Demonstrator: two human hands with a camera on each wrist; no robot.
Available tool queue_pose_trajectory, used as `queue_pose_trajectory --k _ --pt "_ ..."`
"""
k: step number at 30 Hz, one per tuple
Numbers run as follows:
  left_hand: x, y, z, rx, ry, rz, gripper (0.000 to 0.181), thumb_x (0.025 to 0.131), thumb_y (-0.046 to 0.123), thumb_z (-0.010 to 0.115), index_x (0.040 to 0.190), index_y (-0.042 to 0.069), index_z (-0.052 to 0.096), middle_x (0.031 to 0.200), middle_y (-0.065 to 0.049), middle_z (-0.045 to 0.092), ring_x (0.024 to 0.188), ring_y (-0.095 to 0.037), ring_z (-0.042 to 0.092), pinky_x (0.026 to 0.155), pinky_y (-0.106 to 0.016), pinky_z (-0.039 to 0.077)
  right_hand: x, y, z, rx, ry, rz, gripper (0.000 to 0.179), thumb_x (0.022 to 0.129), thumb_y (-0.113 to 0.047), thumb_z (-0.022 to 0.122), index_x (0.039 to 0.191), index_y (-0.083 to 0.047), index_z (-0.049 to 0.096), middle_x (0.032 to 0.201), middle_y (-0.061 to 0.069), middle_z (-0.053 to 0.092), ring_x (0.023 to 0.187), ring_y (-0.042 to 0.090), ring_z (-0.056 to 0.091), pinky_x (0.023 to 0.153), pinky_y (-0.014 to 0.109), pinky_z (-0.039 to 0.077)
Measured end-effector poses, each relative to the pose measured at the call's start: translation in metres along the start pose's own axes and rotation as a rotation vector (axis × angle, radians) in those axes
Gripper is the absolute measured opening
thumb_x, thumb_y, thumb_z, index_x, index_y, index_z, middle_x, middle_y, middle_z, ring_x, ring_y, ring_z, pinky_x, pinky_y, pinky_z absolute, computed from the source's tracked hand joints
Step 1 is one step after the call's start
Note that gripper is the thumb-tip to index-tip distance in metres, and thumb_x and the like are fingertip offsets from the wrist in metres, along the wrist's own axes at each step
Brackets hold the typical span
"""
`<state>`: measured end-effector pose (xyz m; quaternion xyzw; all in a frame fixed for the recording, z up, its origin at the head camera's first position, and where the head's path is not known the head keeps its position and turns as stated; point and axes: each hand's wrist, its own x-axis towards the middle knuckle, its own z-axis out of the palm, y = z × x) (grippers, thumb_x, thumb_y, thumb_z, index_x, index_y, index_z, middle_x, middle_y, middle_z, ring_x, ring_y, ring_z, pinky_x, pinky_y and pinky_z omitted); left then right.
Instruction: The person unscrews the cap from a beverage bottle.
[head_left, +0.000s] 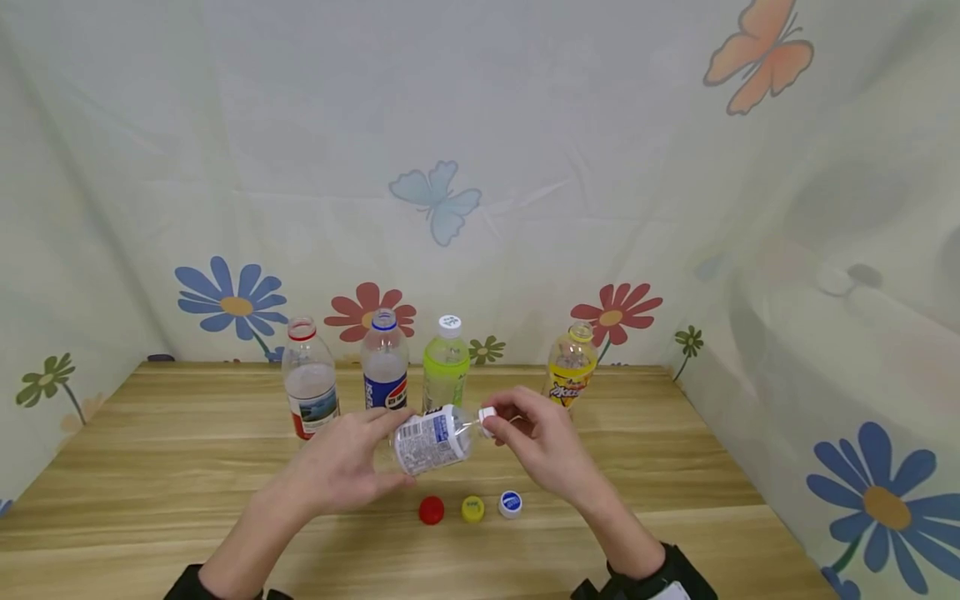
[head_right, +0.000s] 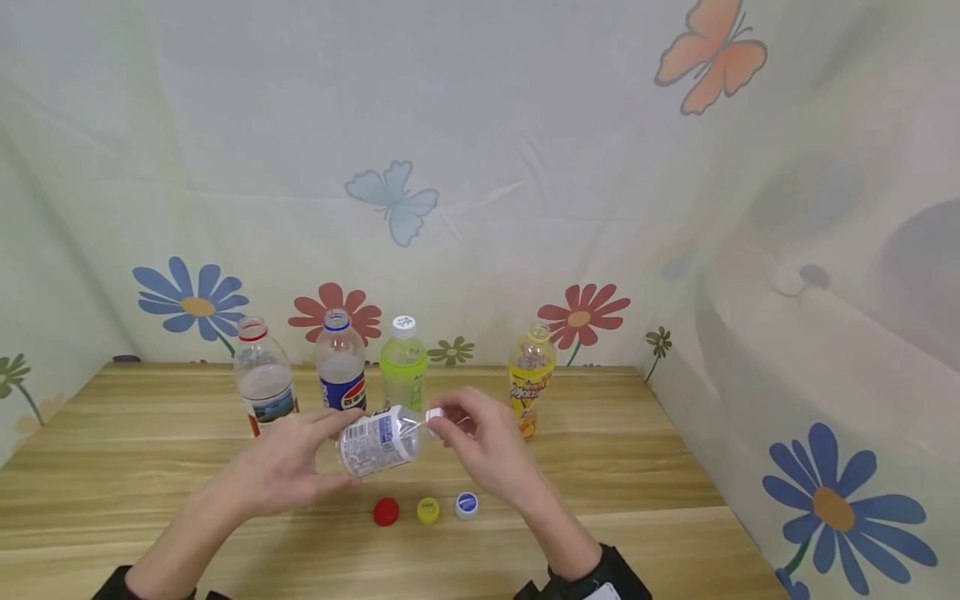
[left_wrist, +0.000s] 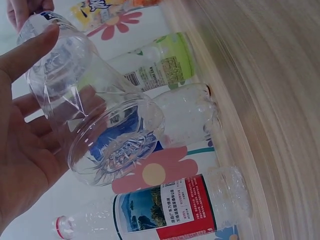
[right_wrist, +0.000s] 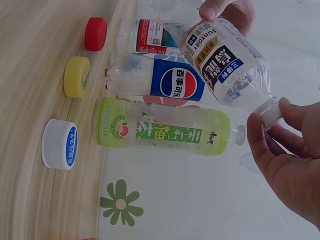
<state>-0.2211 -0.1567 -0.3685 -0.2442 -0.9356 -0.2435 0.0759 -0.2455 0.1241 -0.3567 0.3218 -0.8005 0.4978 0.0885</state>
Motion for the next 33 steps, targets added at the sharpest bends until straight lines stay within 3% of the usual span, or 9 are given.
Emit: queue_pose_trajectory --k 7,16,33 --pt "-0.0005 0.0002 -0.0015 -0.005 -0.016 -0.008 0.074 0.078 0.033 0.092 0.141 0.010 0.061 0.133 -0.009 0.066 0.116 -0.028 0.066 0.096 -0.052 0.055 -0.0014 -0.0017 -0.0015 -0.012 -0.036 -0.025 0.014 0.097 -0.003 0.070 0.111 -0.005 0.069 0.099 0.001 0.065 0.084 0.020 0.064 0.070 0.028 0.059" --pt "-0.0011 -0.0020 -0.0012 -0.017 -0.022 0.021 0.074 0.079 0.033 0.091 0.141 0.008 0.060 0.131 -0.010 0.067 0.113 -0.026 0.067 0.094 -0.050 0.056 -0.0013 -0.0015 -0.0024 -0.014 -0.051 -0.094 0.017 0.096 0.000 0.070 0.112 -0.005 0.068 0.105 0.001 0.067 0.095 0.019 0.066 0.077 0.033 0.061" --pt "-0.0026 -0.0041 -0.0028 -0.051 -0.061 -0.002 0.078 0.078 0.036 0.091 0.144 0.008 0.058 0.129 -0.006 0.068 0.109 -0.020 0.066 0.093 -0.046 0.057 -0.0007 0.0005 -0.0031 -0.065 -0.081 -0.222 0.021 0.096 0.002 0.069 0.115 -0.005 0.066 0.110 0.003 0.066 0.094 0.019 0.065 0.082 0.031 0.060"
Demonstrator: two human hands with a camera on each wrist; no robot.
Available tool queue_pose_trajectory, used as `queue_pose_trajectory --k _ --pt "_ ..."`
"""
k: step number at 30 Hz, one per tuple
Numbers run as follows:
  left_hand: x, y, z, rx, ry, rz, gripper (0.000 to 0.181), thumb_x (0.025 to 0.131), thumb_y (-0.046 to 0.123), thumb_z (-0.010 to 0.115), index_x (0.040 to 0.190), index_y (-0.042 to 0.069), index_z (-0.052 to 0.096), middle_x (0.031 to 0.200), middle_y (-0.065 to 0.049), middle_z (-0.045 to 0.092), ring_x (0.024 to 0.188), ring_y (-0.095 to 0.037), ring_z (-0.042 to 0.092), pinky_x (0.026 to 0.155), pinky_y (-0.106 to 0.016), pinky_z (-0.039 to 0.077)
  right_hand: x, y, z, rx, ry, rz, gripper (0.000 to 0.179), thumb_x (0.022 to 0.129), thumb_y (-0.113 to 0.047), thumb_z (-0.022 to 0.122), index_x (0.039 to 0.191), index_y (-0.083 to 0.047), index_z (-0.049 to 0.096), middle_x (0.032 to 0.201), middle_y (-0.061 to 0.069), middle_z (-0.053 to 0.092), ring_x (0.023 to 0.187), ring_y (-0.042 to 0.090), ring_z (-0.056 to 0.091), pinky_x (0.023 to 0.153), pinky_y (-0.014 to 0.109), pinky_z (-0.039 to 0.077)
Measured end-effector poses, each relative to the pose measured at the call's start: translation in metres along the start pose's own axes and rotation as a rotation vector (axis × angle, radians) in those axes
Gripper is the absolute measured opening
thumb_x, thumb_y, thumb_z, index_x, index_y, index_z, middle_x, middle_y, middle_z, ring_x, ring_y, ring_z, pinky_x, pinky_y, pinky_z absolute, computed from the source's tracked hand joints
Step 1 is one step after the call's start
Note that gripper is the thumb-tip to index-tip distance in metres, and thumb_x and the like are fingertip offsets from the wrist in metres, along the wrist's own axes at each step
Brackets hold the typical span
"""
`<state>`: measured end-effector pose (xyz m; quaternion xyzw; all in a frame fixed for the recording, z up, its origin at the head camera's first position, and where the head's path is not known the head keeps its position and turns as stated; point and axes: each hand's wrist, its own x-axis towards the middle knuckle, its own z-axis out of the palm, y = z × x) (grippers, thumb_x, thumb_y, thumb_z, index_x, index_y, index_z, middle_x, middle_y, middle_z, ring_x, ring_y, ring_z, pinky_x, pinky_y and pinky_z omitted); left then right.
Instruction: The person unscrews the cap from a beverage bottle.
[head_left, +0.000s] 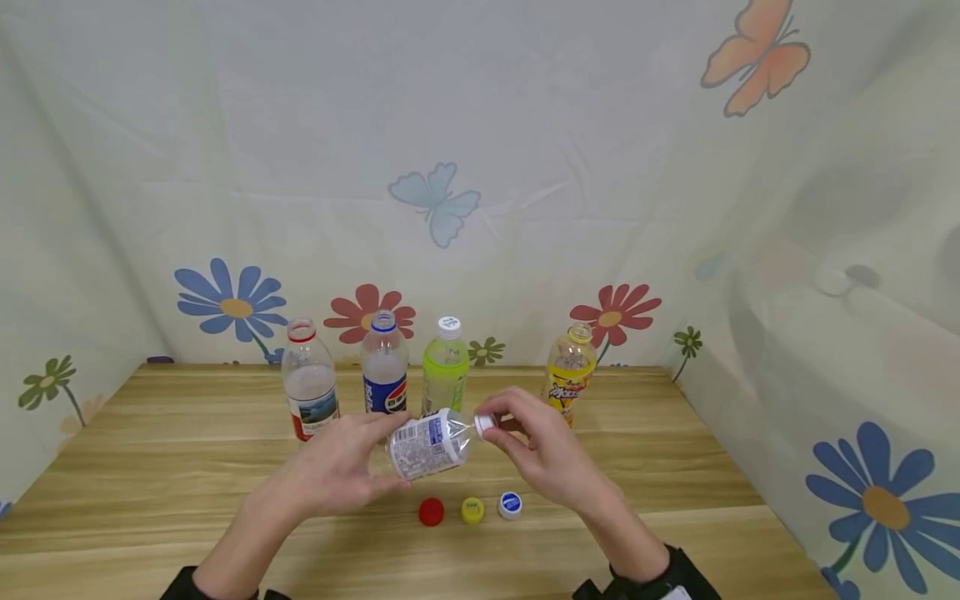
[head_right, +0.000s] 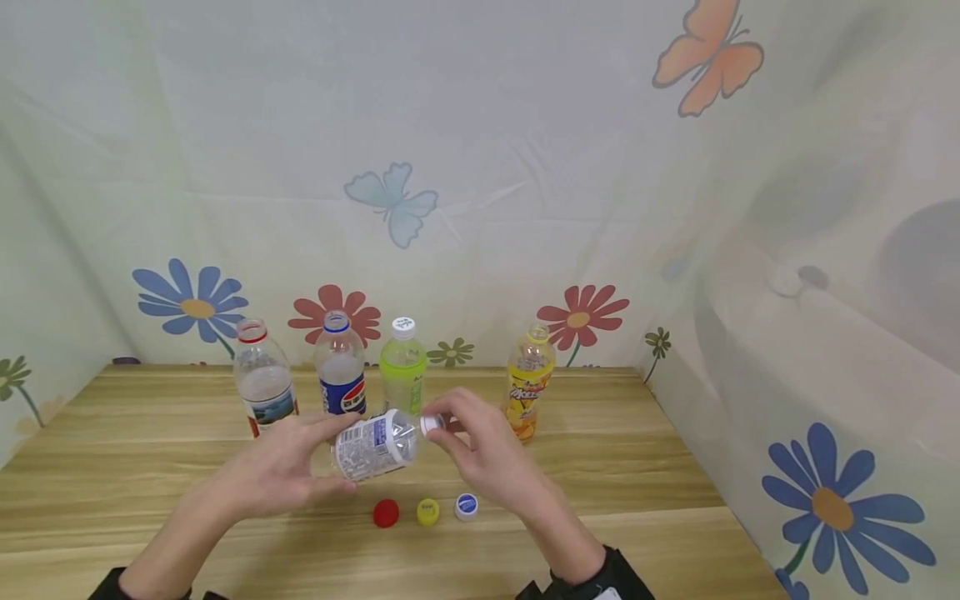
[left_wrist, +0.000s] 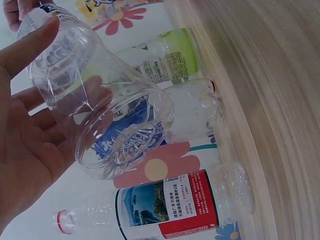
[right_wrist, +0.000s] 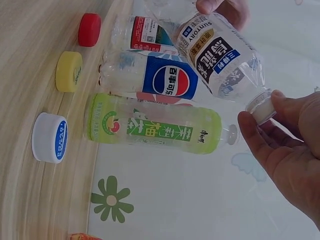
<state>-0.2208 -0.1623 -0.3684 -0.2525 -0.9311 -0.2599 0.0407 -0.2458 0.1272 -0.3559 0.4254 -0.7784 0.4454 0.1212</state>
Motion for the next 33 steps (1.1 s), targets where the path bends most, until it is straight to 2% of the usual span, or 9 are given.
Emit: queue_pose_trajectory --k 3,9,13,16,19,23,33 --pt "-0.0002 0.0005 -0.0007 0.000 -0.001 0.003 0.078 0.079 0.036 0.091 0.144 0.007 0.059 0.129 -0.007 0.068 0.108 -0.021 0.067 0.093 -0.046 0.057 -0.0003 -0.0004 -0.0011 0.003 -0.012 0.002 0.022 0.096 0.003 0.068 0.116 -0.005 0.065 0.111 0.003 0.066 0.096 0.022 0.066 0.083 0.031 0.060" --pt "-0.0003 0.0022 -0.0011 -0.005 0.006 0.001 0.077 0.078 0.034 0.092 0.143 0.009 0.059 0.128 -0.004 0.069 0.107 -0.018 0.067 0.092 -0.044 0.057 -0.0004 -0.0025 -0.0024 0.053 0.011 0.076 0.018 0.097 -0.003 0.070 0.115 -0.005 0.067 0.109 0.002 0.067 0.098 0.023 0.066 0.079 0.032 0.061" --pt "0.0000 0.0044 -0.0009 -0.016 0.018 -0.014 0.077 0.075 0.034 0.093 0.141 0.011 0.061 0.129 -0.003 0.068 0.108 -0.019 0.066 0.093 -0.046 0.057 -0.0006 -0.0051 -0.0016 0.076 0.061 0.178 0.014 0.099 -0.011 0.071 0.112 -0.007 0.069 0.102 0.002 0.069 0.091 0.022 0.066 0.072 0.033 0.062" --pt "0.0005 0.0057 -0.0006 -0.015 0.031 -0.020 0.077 0.073 0.035 0.095 0.139 0.013 0.062 0.127 -0.003 0.068 0.108 -0.021 0.067 0.092 -0.046 0.058 -0.0006 -0.0074 -0.0011 0.087 0.073 0.271 0.015 0.100 -0.018 0.071 0.111 -0.007 0.070 0.094 0.004 0.068 0.080 0.021 0.066 0.066 0.032 0.061" --pt "0.0007 0.0063 -0.0003 -0.011 0.042 -0.017 0.076 0.072 0.034 0.096 0.138 0.013 0.062 0.125 -0.002 0.069 0.106 -0.021 0.067 0.091 -0.044 0.058 -0.0007 -0.0086 -0.0005 0.101 0.073 0.325 0.018 0.100 -0.020 0.071 0.110 -0.005 0.070 0.090 0.007 0.067 0.071 0.021 0.067 0.062 0.032 0.061" --pt "0.0004 0.0073 -0.0002 0.002 0.051 -0.009 0.075 0.074 0.033 0.095 0.138 0.013 0.062 0.126 -0.002 0.068 0.107 -0.020 0.067 0.091 -0.043 0.058 -0.0012 -0.0089 0.0008 0.092 0.093 0.322 0.015 0.100 -0.017 0.070 0.108 -0.005 0.071 0.090 0.007 0.067 0.070 0.020 0.066 0.062 0.031 0.061" --pt "0.0008 0.0089 -0.0005 0.039 0.074 0.011 0.074 0.076 0.034 0.093 0.140 0.012 0.062 0.130 -0.007 0.068 0.112 -0.026 0.068 0.093 -0.049 0.057 -0.0021 -0.0089 0.0028 0.015 0.129 0.216 0.007 0.100 -0.013 0.068 0.106 -0.010 0.071 0.085 0.000 0.064 0.068 0.017 0.062 0.058 0.027 0.056"
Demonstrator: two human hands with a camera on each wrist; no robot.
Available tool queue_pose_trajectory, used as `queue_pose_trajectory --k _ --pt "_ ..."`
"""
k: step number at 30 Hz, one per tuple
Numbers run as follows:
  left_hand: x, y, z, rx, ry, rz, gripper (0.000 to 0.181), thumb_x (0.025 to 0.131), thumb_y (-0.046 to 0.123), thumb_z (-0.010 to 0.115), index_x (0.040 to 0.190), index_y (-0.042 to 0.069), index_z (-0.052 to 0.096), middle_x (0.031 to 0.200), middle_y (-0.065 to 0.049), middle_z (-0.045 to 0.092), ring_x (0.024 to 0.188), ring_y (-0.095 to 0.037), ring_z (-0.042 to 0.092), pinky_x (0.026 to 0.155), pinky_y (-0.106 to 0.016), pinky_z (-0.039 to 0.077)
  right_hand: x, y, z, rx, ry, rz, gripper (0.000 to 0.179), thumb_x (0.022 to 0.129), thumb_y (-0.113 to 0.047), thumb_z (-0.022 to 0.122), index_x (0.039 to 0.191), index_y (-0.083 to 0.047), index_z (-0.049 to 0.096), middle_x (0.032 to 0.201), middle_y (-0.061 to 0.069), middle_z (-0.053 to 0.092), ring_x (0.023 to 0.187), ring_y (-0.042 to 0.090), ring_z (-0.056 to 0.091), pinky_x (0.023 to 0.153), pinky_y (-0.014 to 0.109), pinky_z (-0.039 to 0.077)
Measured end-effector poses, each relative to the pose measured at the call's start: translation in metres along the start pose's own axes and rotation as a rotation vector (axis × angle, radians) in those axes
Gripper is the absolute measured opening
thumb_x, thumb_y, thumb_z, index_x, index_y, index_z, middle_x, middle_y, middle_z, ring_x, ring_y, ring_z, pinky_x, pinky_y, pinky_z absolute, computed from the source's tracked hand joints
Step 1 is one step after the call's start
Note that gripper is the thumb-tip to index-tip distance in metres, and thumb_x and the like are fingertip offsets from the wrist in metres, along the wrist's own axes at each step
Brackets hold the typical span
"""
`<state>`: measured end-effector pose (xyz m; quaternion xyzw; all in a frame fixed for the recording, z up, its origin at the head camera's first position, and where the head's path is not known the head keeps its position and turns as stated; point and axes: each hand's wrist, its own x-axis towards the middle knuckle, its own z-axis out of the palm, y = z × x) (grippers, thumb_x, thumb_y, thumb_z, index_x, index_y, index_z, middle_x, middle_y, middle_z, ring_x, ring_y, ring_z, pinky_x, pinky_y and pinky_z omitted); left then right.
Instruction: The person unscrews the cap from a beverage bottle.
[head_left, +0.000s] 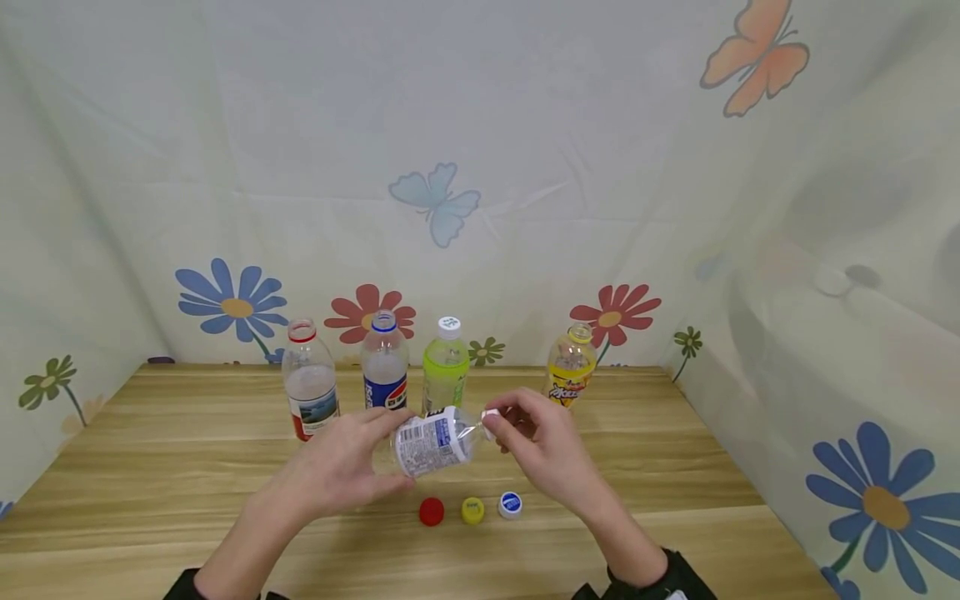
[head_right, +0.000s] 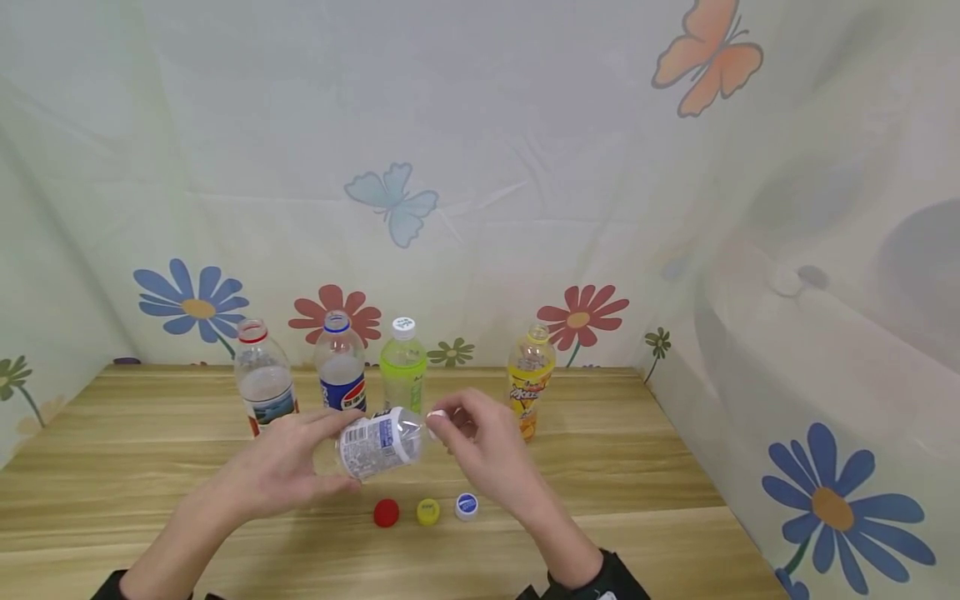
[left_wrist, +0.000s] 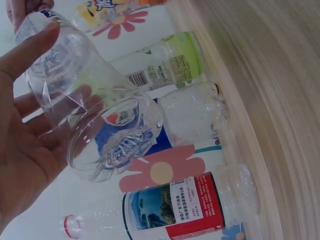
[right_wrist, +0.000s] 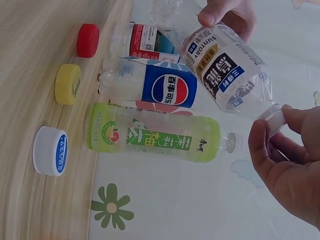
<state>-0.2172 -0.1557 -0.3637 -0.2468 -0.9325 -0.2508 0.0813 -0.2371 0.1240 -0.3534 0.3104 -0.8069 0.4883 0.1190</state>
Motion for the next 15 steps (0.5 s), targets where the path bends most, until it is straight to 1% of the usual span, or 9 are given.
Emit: queue_pose_trajectory --k 5,10,15 --pt "-0.0008 -0.0008 -0.0005 0.001 -0.001 0.010 0.075 0.077 0.035 0.093 0.141 0.012 0.062 0.130 -0.006 0.068 0.112 -0.025 0.068 0.093 -0.049 0.057 0.0001 0.0008 0.0012 0.009 0.000 -0.016 0.007 0.100 -0.010 0.069 0.106 -0.009 0.070 0.089 0.001 0.065 0.070 0.017 0.062 0.059 0.027 0.056" --pt "-0.0015 -0.0019 0.0001 -0.016 -0.009 0.003 0.076 0.076 0.034 0.093 0.142 0.012 0.061 0.130 -0.005 0.068 0.112 -0.023 0.068 0.094 -0.047 0.057 -0.0001 0.0007 0.0008 0.019 -0.007 -0.047 0.009 0.098 -0.005 0.069 0.107 -0.007 0.069 0.093 0.000 0.066 0.074 0.018 0.063 0.062 0.027 0.058" --pt "-0.0020 -0.0036 0.0002 -0.026 -0.020 0.016 0.075 0.077 0.033 0.092 0.142 0.010 0.061 0.131 -0.006 0.068 0.113 -0.023 0.067 0.094 -0.047 0.057 0.0003 0.0010 -0.0001 0.037 -0.028 -0.084 0.012 0.097 -0.002 0.070 0.108 -0.007 0.068 0.099 0.002 0.067 0.080 0.019 0.064 0.067 0.028 0.059"
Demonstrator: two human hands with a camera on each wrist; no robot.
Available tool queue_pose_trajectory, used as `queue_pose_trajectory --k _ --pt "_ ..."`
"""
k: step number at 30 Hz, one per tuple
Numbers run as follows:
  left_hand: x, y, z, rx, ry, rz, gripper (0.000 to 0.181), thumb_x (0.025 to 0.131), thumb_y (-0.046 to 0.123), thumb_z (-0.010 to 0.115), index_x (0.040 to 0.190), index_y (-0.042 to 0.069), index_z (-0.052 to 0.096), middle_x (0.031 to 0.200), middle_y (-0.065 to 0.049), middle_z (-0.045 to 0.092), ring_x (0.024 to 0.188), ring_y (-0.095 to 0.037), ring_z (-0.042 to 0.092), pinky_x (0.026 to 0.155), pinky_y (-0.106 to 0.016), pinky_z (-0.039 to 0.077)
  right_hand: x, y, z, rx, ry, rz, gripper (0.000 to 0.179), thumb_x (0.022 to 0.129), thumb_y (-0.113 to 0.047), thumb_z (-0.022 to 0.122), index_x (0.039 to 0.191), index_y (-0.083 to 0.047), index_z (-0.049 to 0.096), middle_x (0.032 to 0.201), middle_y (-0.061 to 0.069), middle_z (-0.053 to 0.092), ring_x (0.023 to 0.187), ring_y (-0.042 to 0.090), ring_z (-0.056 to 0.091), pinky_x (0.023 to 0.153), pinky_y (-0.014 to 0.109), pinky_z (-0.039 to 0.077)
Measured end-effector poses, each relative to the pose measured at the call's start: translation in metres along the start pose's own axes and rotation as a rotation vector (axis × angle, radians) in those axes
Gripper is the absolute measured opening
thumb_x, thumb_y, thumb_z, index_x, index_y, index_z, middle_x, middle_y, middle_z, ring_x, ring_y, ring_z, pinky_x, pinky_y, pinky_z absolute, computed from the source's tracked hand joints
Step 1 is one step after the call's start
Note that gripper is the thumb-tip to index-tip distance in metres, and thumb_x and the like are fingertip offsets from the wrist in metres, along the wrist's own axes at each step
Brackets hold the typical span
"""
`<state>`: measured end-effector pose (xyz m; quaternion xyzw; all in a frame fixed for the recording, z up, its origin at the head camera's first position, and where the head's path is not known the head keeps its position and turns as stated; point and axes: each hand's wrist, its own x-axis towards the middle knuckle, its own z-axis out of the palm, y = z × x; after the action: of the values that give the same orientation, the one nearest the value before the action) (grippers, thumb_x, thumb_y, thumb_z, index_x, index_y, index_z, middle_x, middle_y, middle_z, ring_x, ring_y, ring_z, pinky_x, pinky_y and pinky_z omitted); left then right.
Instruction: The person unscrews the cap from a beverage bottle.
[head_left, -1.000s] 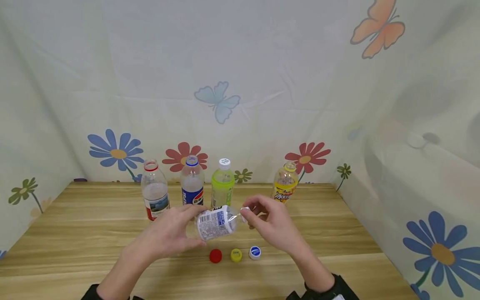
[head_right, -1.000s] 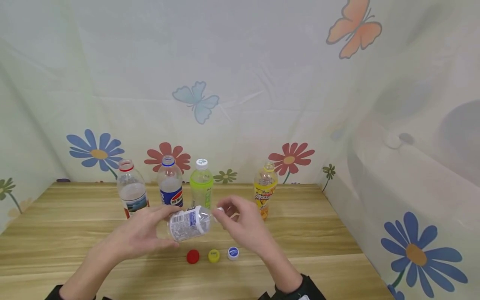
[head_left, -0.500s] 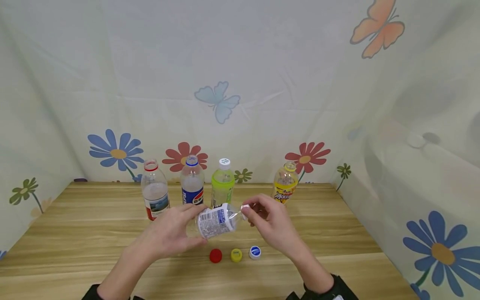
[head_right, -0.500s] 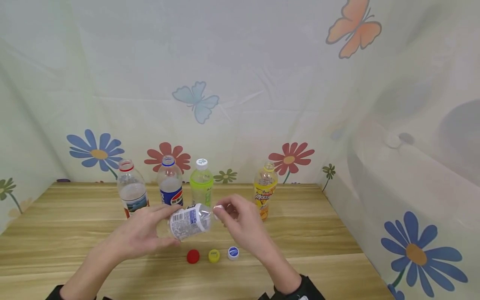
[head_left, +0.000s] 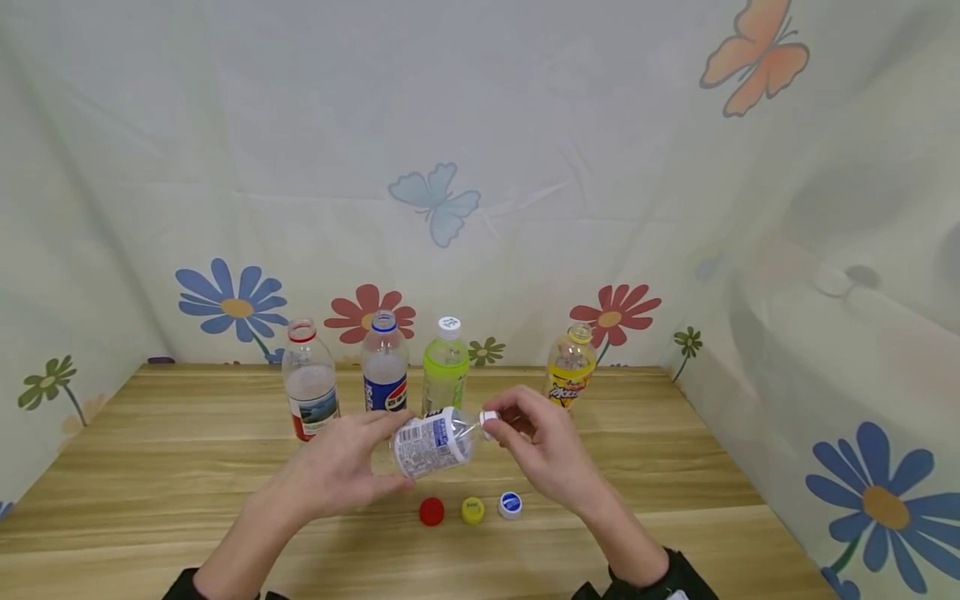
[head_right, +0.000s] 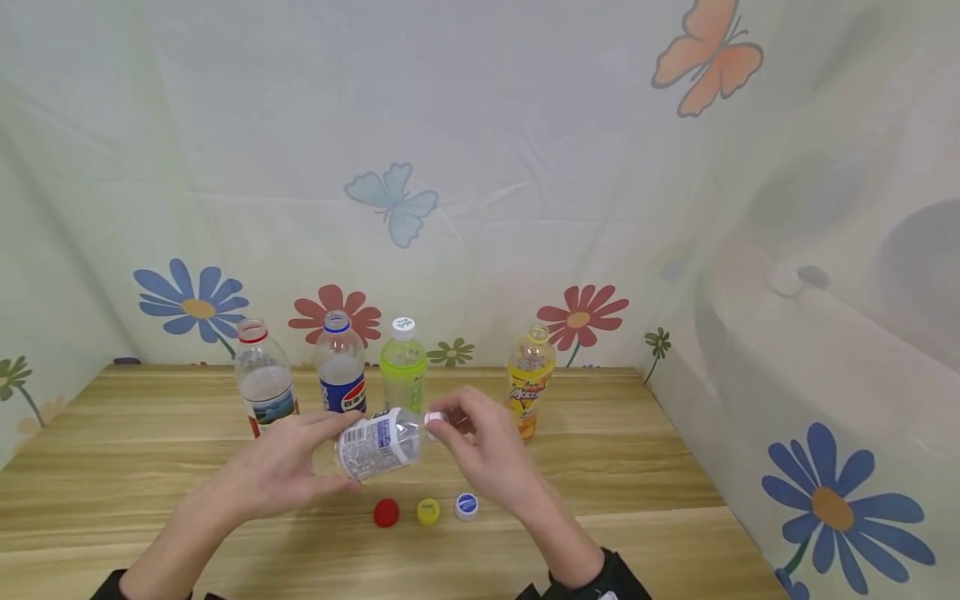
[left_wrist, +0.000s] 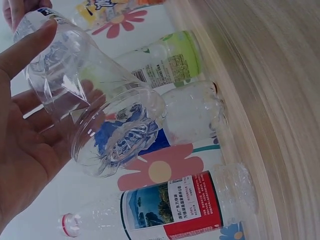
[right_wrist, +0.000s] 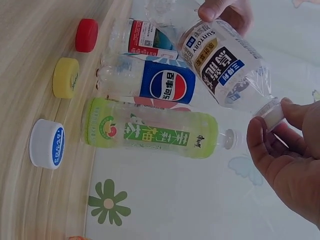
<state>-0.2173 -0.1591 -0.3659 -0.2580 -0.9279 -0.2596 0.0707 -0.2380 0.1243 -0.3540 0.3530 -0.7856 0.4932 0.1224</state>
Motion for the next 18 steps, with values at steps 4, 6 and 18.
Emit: queue_pose_trajectory --k 4,6,18 --pt "-0.0003 -0.0007 -0.0003 -0.004 -0.014 0.000 0.076 0.077 0.033 0.092 0.142 0.009 0.061 0.132 -0.006 0.068 0.115 -0.023 0.067 0.094 -0.046 0.057 0.0001 0.0012 -0.0011 -0.001 -0.026 -0.055 0.015 0.096 -0.001 0.070 0.110 -0.006 0.067 0.103 0.004 0.068 0.087 0.020 0.065 0.071 0.032 0.061" --pt "-0.0006 -0.0012 -0.0005 -0.005 -0.020 -0.004 0.076 0.078 0.034 0.092 0.142 0.009 0.060 0.132 -0.006 0.068 0.115 -0.023 0.067 0.095 -0.046 0.056 0.0000 0.0018 -0.0013 -0.005 -0.037 -0.080 0.017 0.095 -0.001 0.071 0.111 -0.005 0.066 0.104 0.004 0.068 0.089 0.019 0.066 0.073 0.034 0.062" --pt "-0.0021 -0.0027 -0.0037 -0.036 -0.049 -0.001 0.077 0.079 0.034 0.091 0.144 0.009 0.059 0.132 -0.005 0.067 0.114 -0.022 0.067 0.095 -0.046 0.056 0.0000 0.0008 -0.0041 -0.003 -0.083 -0.192 0.021 0.095 0.003 0.070 0.114 -0.004 0.065 0.111 0.008 0.066 0.089 0.019 0.065 0.074 0.029 0.060"
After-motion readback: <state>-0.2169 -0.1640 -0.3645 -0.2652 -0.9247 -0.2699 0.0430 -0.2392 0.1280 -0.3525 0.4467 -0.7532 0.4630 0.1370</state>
